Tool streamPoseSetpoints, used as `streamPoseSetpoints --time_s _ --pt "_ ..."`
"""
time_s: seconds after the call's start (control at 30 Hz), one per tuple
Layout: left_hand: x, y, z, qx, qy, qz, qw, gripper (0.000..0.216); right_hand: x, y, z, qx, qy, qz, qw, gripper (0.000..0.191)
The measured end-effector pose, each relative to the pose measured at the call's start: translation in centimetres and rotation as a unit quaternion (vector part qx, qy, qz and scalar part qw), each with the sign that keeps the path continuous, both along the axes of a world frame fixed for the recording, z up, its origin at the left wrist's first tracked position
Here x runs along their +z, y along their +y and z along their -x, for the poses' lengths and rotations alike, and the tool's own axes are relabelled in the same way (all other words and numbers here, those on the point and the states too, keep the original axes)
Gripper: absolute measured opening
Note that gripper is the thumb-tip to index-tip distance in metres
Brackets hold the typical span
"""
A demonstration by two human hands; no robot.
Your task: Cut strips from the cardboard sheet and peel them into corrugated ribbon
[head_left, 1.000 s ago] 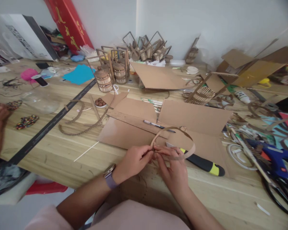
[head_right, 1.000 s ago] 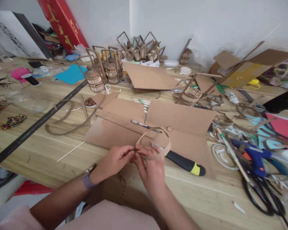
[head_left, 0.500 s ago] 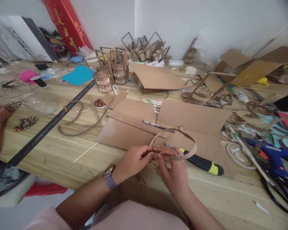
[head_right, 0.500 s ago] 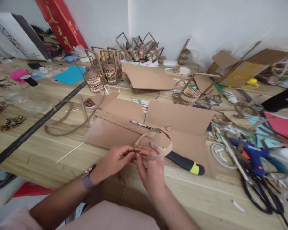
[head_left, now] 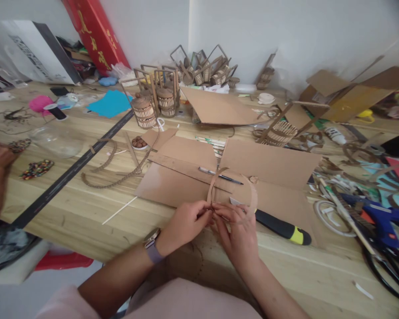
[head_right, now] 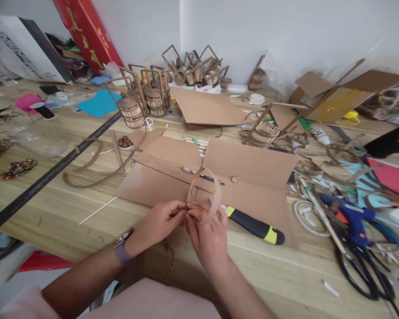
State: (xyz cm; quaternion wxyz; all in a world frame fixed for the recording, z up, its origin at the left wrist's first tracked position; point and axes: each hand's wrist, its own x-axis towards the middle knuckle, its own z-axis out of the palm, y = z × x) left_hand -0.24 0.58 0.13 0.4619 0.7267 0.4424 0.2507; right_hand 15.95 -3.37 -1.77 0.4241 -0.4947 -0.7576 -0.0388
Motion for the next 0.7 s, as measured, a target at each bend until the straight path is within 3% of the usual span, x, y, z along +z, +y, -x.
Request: streamPoseSetpoints --time_s 0.4,0.7 --pt "-0.04 -0.12 0.16 -0.034 0.012 0.011 0.999 0.022 0.20 0.19 -0.21 -0.025 0.021 0.007 0.999 0.005" --pt "-0.01 0.12 0.26 -0.013 0.005 -0.004 1.000 0.026 -0.01 0.02 0.09 -0.009 0.052 0.033 0.998 0.006"
